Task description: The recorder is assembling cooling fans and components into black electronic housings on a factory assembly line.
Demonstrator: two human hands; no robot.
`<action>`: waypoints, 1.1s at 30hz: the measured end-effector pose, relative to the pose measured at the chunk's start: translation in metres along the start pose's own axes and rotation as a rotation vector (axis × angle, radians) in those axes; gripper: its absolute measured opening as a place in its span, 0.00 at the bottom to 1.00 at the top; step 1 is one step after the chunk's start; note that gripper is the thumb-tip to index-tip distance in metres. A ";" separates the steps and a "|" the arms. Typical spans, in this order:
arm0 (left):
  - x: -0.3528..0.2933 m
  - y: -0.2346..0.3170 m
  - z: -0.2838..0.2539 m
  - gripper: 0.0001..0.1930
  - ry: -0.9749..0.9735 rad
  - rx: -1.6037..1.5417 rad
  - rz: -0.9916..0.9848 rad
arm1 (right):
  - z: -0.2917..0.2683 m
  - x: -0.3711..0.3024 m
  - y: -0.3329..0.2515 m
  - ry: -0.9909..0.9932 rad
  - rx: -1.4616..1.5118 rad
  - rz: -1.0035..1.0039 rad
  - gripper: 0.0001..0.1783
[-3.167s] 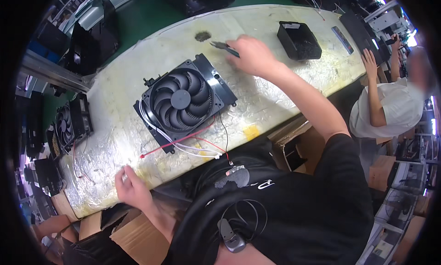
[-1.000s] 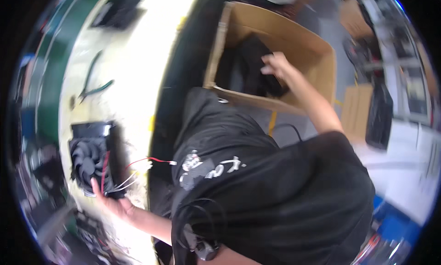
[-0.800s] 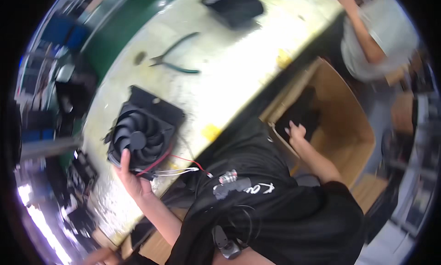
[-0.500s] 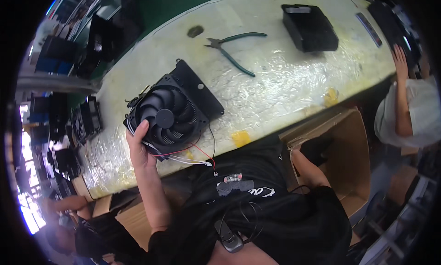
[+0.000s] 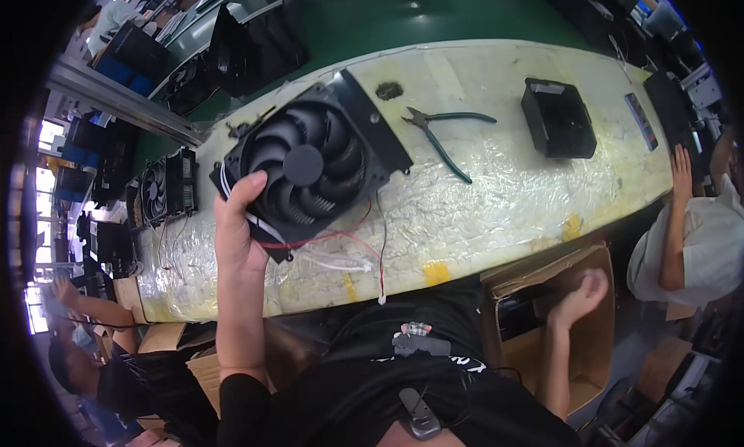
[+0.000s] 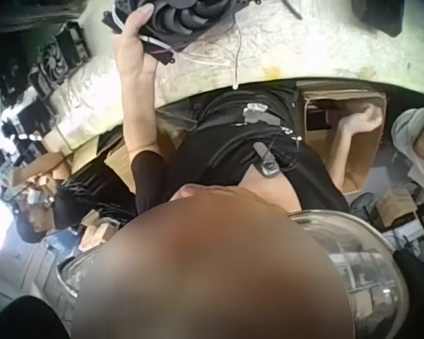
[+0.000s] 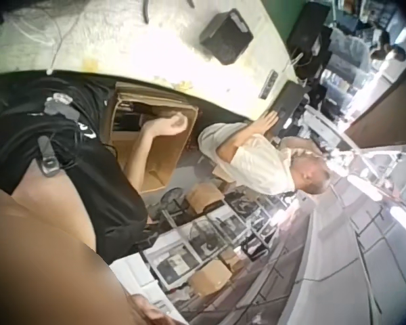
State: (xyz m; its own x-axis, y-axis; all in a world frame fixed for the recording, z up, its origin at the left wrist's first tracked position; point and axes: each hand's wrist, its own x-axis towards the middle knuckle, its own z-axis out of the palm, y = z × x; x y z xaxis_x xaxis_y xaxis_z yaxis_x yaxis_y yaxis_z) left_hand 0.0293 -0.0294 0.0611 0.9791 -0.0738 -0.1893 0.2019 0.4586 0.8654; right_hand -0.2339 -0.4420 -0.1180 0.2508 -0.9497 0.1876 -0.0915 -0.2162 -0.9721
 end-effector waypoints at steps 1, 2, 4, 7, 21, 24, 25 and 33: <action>0.011 0.005 0.014 0.22 -0.036 0.013 0.022 | 0.013 -0.003 -0.060 -0.021 -0.011 -0.351 0.11; 0.017 0.005 0.022 0.21 -0.069 -0.008 0.029 | 0.043 -0.019 -0.109 -0.173 0.086 -0.642 0.15; 0.028 0.001 0.023 0.19 -0.075 -0.032 0.029 | 0.099 -0.049 -0.183 -0.526 -0.089 -1.181 0.27; 0.037 0.002 0.040 0.17 -0.076 -0.151 -0.103 | 0.185 -0.082 -0.242 -0.789 -0.477 -1.425 0.35; 0.071 0.075 0.022 0.29 -0.411 0.623 0.097 | 0.284 -0.040 -0.234 -0.943 0.180 -0.821 0.41; 0.202 0.072 -0.060 0.38 0.410 1.139 0.702 | 0.279 -0.052 -0.244 -1.212 0.491 -0.112 0.38; 0.243 0.065 -0.084 0.40 0.798 1.407 0.996 | 0.279 -0.054 -0.246 -1.281 0.632 0.073 0.36; 0.342 0.049 -0.087 0.26 0.461 1.267 0.614 | 0.224 -0.040 -0.202 -1.219 0.726 0.734 0.33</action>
State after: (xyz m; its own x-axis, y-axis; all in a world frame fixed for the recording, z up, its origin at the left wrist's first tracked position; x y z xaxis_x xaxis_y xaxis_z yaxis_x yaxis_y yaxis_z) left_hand 0.3719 0.0445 -0.0018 0.8721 0.2336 0.4300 -0.1084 -0.7646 0.6354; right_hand -0.0091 -0.3096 0.0395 0.9788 0.0231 -0.2035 -0.1659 0.6720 -0.7217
